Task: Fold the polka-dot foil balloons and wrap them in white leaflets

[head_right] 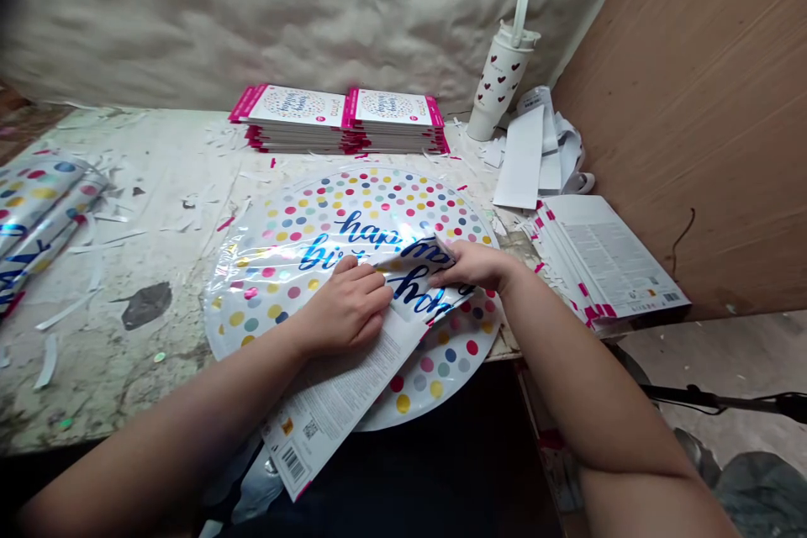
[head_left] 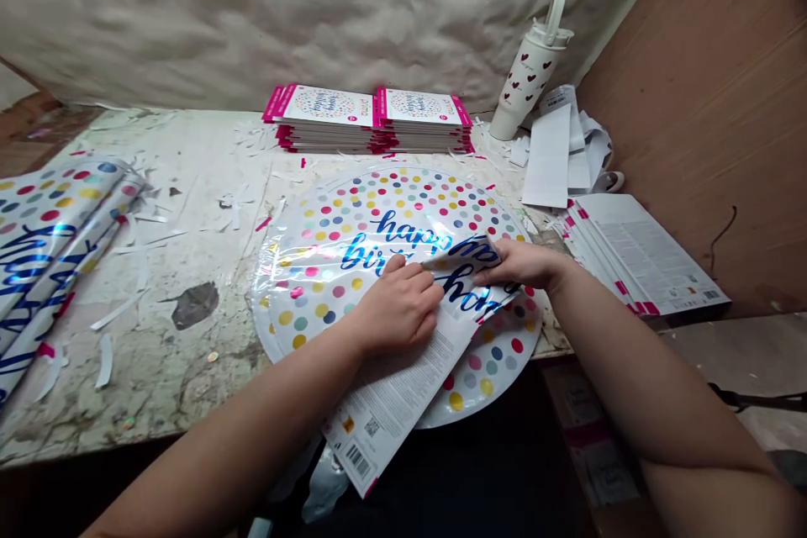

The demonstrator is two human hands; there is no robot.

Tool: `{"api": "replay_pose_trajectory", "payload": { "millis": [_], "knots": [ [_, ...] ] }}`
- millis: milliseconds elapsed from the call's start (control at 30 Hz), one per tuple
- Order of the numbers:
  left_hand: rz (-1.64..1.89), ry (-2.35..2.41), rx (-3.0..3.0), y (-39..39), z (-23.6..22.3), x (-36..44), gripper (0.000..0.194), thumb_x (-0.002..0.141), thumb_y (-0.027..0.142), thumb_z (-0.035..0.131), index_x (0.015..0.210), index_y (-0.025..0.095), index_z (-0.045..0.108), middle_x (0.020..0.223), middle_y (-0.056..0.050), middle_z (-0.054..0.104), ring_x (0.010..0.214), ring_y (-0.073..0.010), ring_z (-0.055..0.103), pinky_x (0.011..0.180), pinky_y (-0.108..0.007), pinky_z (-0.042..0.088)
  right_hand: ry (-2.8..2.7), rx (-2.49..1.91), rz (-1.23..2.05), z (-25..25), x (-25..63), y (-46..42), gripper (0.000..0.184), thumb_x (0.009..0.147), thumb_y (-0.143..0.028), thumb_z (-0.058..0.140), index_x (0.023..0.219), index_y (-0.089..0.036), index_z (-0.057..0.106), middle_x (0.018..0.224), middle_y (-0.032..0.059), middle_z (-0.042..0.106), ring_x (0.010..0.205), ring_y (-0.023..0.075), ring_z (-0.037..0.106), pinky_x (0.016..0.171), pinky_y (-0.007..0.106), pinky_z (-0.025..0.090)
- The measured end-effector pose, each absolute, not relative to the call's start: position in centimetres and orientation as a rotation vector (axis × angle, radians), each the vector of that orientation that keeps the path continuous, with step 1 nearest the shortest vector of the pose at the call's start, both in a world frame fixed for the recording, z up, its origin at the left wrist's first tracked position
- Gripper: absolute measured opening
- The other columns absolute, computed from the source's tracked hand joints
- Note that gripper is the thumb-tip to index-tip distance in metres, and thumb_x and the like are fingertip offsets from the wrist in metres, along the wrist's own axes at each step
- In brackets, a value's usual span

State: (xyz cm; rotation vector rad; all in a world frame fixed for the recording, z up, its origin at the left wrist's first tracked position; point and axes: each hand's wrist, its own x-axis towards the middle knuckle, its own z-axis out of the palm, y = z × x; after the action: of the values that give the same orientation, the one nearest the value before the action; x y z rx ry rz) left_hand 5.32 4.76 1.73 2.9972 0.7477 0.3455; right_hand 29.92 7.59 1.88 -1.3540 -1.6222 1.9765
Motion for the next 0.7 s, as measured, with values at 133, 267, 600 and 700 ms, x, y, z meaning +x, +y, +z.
{"api": "replay_pose_trajectory", "payload": {
  "millis": [133, 267, 600, 700],
  "knots": [
    [0.317, 0.700, 2.992, 4.6, 1.8, 5.1, 0.014, 0.080, 0.025, 0.040, 0.075, 0.018, 0.051, 0.077, -0.005, 0.054, 0.077, -0.0213, 0.046, 0.076, -0.039, 0.031, -1.650, -1.387, 2.126, 2.7, 28.7, 8.8, 0.046, 0.055, -0.025, 0.079, 0.098, -0.013, 0.067, 0.090, 0.0051, 0.070, 0.077, 0.0155, 0.062, 0.074, 0.026, 0.050],
    [0.287, 0.765, 2.954, 4.7, 2.2, 5.0, 0.013, 0.081, 0.020, 0.038, 0.079, 0.017, 0.051, 0.081, -0.006, 0.054, 0.081, -0.0216, 0.046, 0.077, -0.039, 0.031, -1.410, -1.574, 1.946, 3.8, 27.6, 8.9, 0.032, 0.059, -0.036, 0.077, 0.080, -0.014, 0.068, 0.076, 0.0061, 0.070, 0.061, 0.0151, 0.062, 0.057, 0.025, 0.050],
    [0.289, 0.867, 2.979, 5.0, 4.7, 5.0, 0.014, 0.081, 0.017, 0.037, 0.081, 0.017, 0.051, 0.085, -0.007, 0.053, 0.081, -0.0228, 0.044, 0.076, -0.039, 0.033, -1.607, -1.563, 1.646, 6.2, 25.5, 9.0, 0.012, 0.061, -0.024, 0.072, 0.068, -0.016, 0.066, 0.055, -0.0016, 0.059, 0.047, 0.0073, 0.050, 0.043, 0.018, 0.040],
    [0.306, 0.867, 2.991, 5.1, 5.3, 5.1, 0.017, 0.082, 0.018, 0.036, 0.085, 0.016, 0.053, 0.085, -0.008, 0.053, 0.082, -0.0232, 0.044, 0.077, -0.039, 0.034, -1.923, -1.517, 1.539, 6.9, 24.4, 8.3, 0.004, 0.064, -0.018, 0.065, 0.062, -0.015, 0.066, 0.047, -0.0016, 0.056, 0.046, 0.0104, 0.051, 0.047, 0.023, 0.043]
  ]
}}
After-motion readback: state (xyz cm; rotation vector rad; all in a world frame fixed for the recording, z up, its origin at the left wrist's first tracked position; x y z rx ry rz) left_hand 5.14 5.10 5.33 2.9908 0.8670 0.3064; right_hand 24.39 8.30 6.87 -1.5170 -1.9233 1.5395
